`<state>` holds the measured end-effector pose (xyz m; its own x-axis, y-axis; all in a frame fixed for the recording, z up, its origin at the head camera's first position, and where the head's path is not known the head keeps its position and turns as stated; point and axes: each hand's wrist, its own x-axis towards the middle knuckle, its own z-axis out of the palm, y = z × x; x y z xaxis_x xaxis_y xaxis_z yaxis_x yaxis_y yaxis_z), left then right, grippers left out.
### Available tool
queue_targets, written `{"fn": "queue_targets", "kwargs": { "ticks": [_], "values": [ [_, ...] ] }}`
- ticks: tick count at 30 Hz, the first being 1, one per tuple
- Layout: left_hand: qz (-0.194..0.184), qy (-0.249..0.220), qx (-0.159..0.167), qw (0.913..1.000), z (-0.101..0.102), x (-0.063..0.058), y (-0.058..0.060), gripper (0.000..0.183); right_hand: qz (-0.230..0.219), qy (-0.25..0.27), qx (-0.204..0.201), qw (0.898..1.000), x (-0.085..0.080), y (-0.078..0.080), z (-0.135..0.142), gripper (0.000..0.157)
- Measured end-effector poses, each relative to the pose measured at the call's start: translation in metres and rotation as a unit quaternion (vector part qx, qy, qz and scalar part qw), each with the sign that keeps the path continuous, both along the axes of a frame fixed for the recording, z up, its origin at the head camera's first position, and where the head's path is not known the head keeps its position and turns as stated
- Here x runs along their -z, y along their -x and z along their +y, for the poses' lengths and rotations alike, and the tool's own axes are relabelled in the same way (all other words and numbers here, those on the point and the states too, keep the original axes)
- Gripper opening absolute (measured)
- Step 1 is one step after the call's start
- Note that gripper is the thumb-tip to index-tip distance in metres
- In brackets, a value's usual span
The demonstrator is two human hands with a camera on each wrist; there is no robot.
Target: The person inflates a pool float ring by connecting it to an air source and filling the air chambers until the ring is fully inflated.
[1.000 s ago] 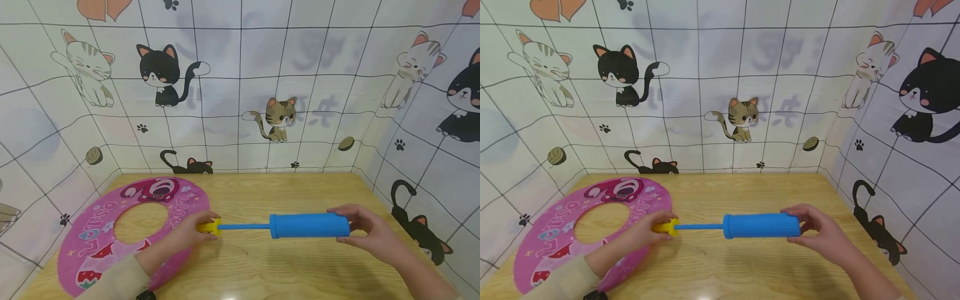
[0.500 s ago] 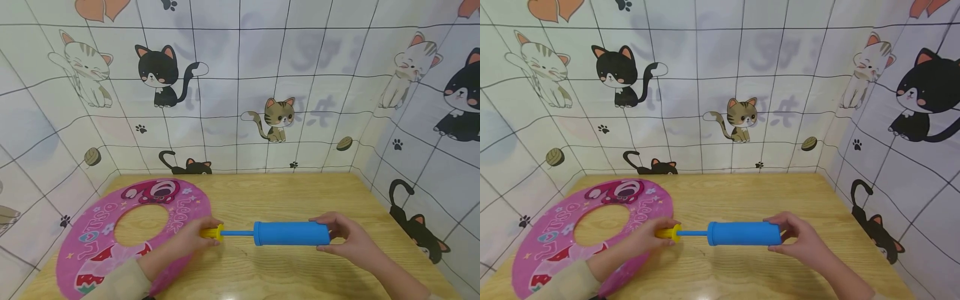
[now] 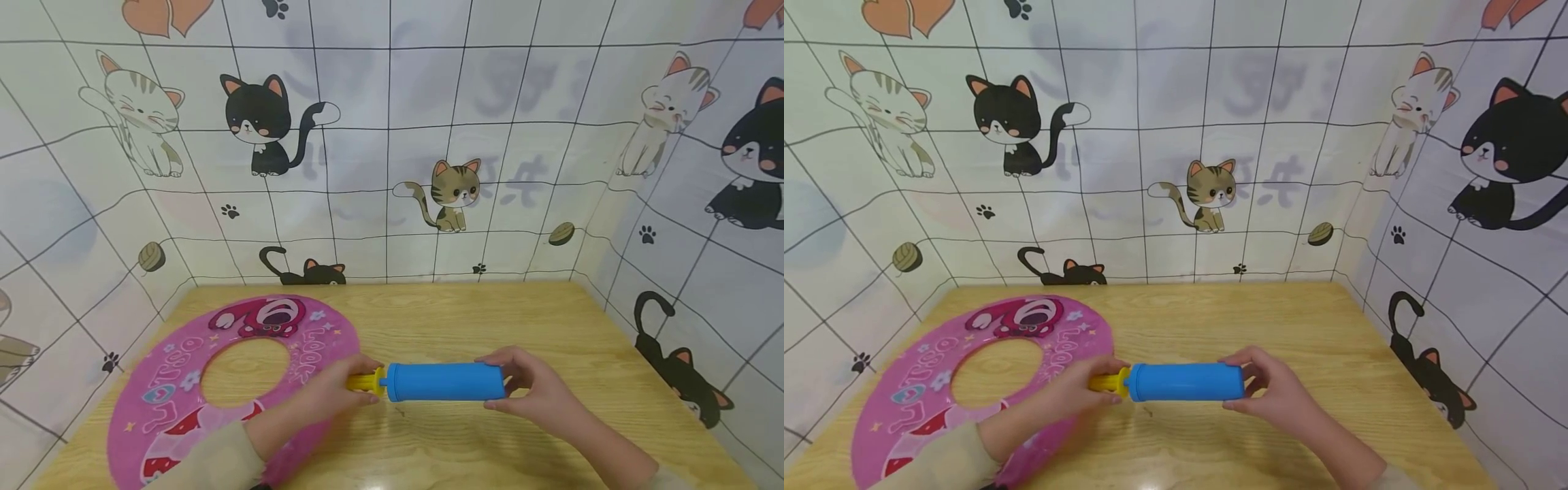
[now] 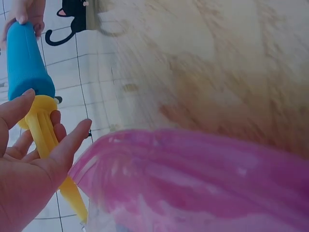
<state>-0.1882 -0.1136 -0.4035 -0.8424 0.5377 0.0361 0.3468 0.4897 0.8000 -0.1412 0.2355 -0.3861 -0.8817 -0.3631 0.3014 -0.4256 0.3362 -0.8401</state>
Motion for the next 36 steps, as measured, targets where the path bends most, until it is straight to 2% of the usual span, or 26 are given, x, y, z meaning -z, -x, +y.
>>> {"fn": "queue_targets", "kwargs": {
  "ticks": [6, 12, 15, 18, 24, 32, 36],
  "values": [
    [-0.006, -0.015, 0.016, 0.9997, 0.005, -0.002, -0.003, 0.04, -0.013, -0.003, -0.006, 1.0, -0.001, -0.001, -0.007, 0.049],
    [-0.01, -0.007, 0.017, 0.9998, 0.006, -0.003, -0.002, 0.039, -0.036, -0.011, -0.003, 0.999, -0.004, -0.004, -0.005, 0.048],
    [-0.004, 0.0, 0.017, 0.9998, 0.006, -0.004, 0.0, 0.039, -0.022, -0.013, -0.016, 1.0, -0.005, -0.005, 0.0, 0.048],
    [0.011, 0.008, 0.013, 0.9998, 0.003, -0.004, 0.001, 0.041, 0.012, -0.013, -0.024, 1.0, -0.006, -0.006, 0.007, 0.049],
    [0.024, 0.016, -0.003, 0.9996, -0.006, -0.004, 0.005, 0.045, 0.068, -0.027, -0.013, 0.997, -0.009, -0.007, 0.03, 0.055],
    [0.017, 0.003, -0.002, 0.9999, -0.018, -0.007, 0.007, 0.045, 0.099, -0.03, -0.018, 0.994, -0.013, -0.008, 0.059, 0.058],
    [0.016, 0.0, -0.003, 0.9999, -0.025, -0.006, 0.01, 0.044, 0.099, -0.035, -0.013, 0.994, -0.015, -0.01, 0.069, 0.059]
  ]
}}
